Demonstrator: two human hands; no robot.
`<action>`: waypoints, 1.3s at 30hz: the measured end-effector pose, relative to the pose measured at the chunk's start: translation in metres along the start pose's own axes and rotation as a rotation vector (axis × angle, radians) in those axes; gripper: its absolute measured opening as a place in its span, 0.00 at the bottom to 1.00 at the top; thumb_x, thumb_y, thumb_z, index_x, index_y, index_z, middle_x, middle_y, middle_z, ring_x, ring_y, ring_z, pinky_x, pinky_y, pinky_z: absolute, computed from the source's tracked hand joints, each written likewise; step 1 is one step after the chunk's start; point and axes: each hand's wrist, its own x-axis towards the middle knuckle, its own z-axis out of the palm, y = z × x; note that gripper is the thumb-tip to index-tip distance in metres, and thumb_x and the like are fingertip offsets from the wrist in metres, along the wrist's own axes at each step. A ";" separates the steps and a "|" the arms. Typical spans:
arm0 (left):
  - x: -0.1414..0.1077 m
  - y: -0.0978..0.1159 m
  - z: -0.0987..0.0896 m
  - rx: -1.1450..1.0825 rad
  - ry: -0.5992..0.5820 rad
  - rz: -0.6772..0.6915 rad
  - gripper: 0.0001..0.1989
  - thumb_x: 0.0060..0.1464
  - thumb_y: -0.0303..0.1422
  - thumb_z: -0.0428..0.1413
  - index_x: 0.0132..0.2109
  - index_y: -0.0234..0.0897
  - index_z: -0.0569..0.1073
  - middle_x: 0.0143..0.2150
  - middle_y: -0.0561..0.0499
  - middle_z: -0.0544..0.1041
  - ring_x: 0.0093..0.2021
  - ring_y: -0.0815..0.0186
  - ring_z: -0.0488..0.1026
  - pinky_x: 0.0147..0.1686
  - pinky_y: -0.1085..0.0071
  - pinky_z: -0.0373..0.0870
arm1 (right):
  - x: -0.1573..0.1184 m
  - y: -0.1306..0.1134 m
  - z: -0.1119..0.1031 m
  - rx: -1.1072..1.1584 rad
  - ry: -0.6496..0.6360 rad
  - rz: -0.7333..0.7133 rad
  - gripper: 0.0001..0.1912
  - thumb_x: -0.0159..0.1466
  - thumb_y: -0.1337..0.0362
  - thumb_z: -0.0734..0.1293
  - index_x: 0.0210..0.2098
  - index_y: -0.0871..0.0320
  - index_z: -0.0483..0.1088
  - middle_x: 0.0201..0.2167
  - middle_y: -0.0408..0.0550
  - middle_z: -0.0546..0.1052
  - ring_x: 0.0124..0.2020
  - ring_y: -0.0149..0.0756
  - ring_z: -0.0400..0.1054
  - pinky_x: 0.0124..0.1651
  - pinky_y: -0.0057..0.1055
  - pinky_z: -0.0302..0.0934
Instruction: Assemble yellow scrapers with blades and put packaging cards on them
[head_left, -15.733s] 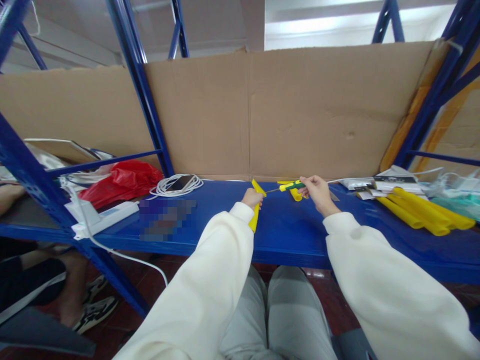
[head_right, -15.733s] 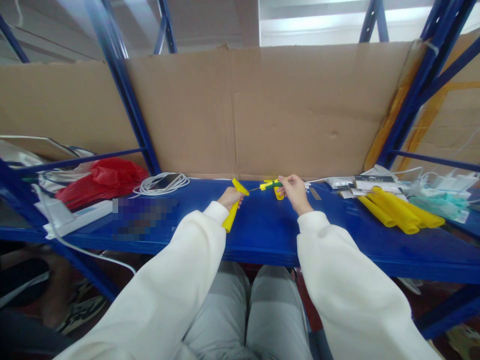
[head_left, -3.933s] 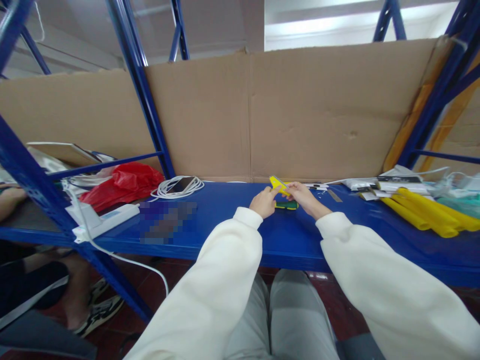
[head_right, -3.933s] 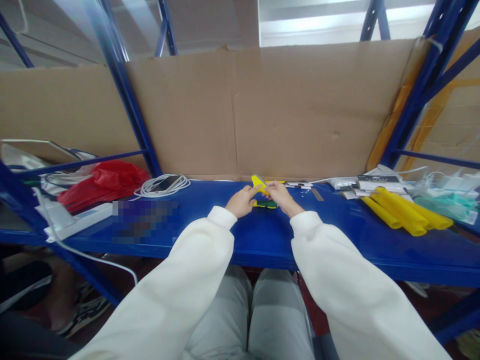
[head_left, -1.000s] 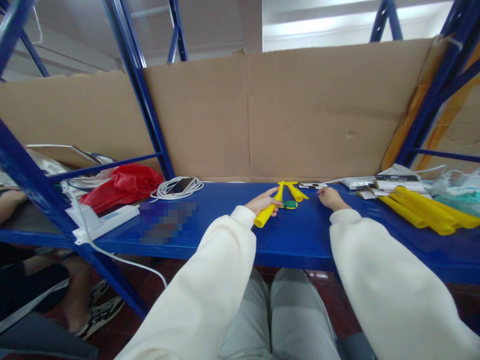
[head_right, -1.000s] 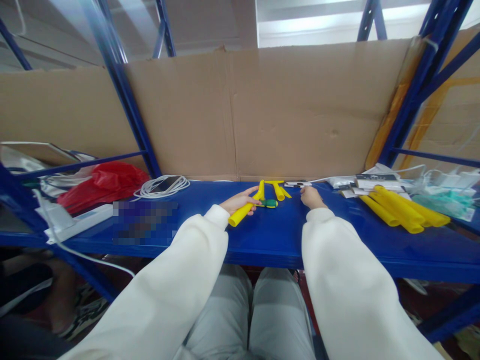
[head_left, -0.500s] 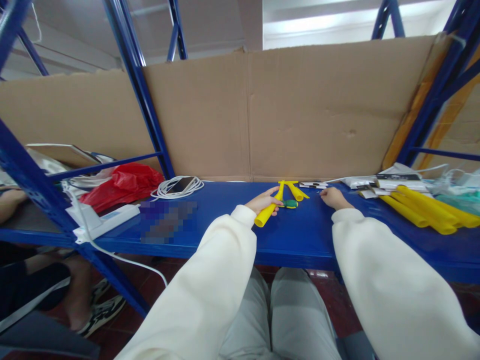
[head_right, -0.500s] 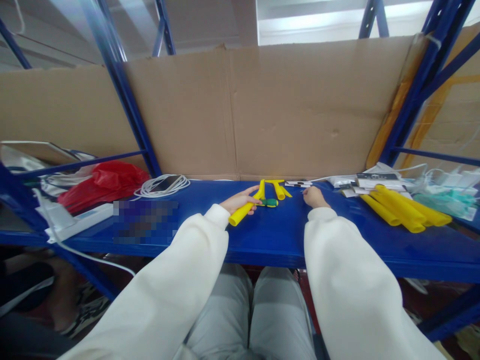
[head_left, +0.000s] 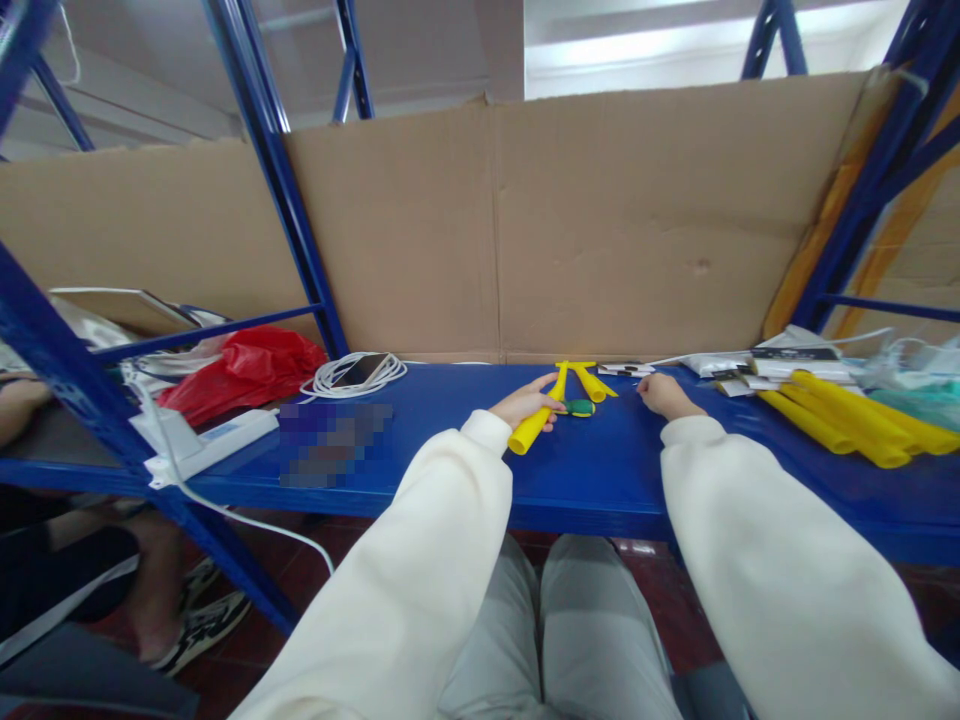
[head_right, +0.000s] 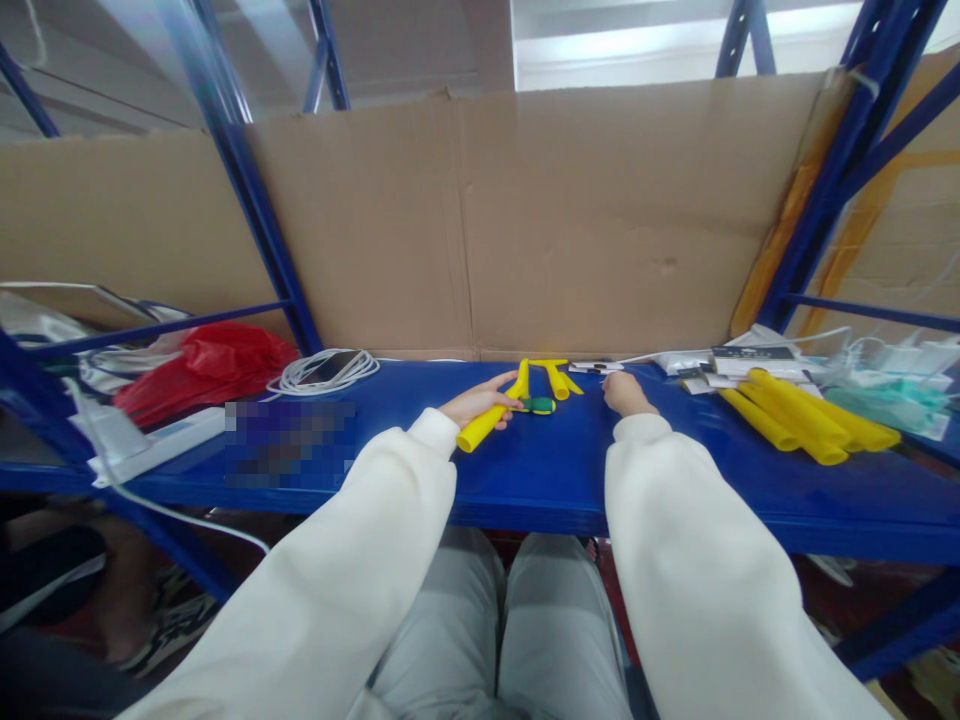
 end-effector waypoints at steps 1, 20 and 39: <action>0.001 0.000 0.000 0.000 0.000 0.002 0.41 0.55 0.16 0.49 0.71 0.43 0.47 0.31 0.52 0.71 0.20 0.75 0.64 0.20 0.79 0.62 | 0.000 0.000 0.000 0.001 0.001 -0.006 0.14 0.59 0.77 0.63 0.38 0.62 0.78 0.41 0.58 0.81 0.47 0.42 0.75 0.49 0.27 0.65; 0.003 -0.002 -0.003 -0.005 -0.005 0.008 0.43 0.53 0.17 0.52 0.72 0.44 0.47 0.33 0.51 0.73 0.20 0.75 0.65 0.20 0.79 0.64 | 0.000 -0.011 0.002 -0.041 -0.043 -0.046 0.11 0.59 0.73 0.63 0.39 0.60 0.76 0.40 0.56 0.80 0.44 0.39 0.75 0.44 0.27 0.65; 0.005 -0.003 -0.004 -0.009 0.006 -0.001 0.43 0.53 0.17 0.53 0.71 0.44 0.49 0.35 0.51 0.73 0.20 0.75 0.65 0.21 0.78 0.64 | -0.004 -0.014 -0.005 -0.060 -0.063 -0.074 0.12 0.54 0.78 0.65 0.32 0.62 0.77 0.37 0.58 0.81 0.42 0.43 0.76 0.45 0.28 0.66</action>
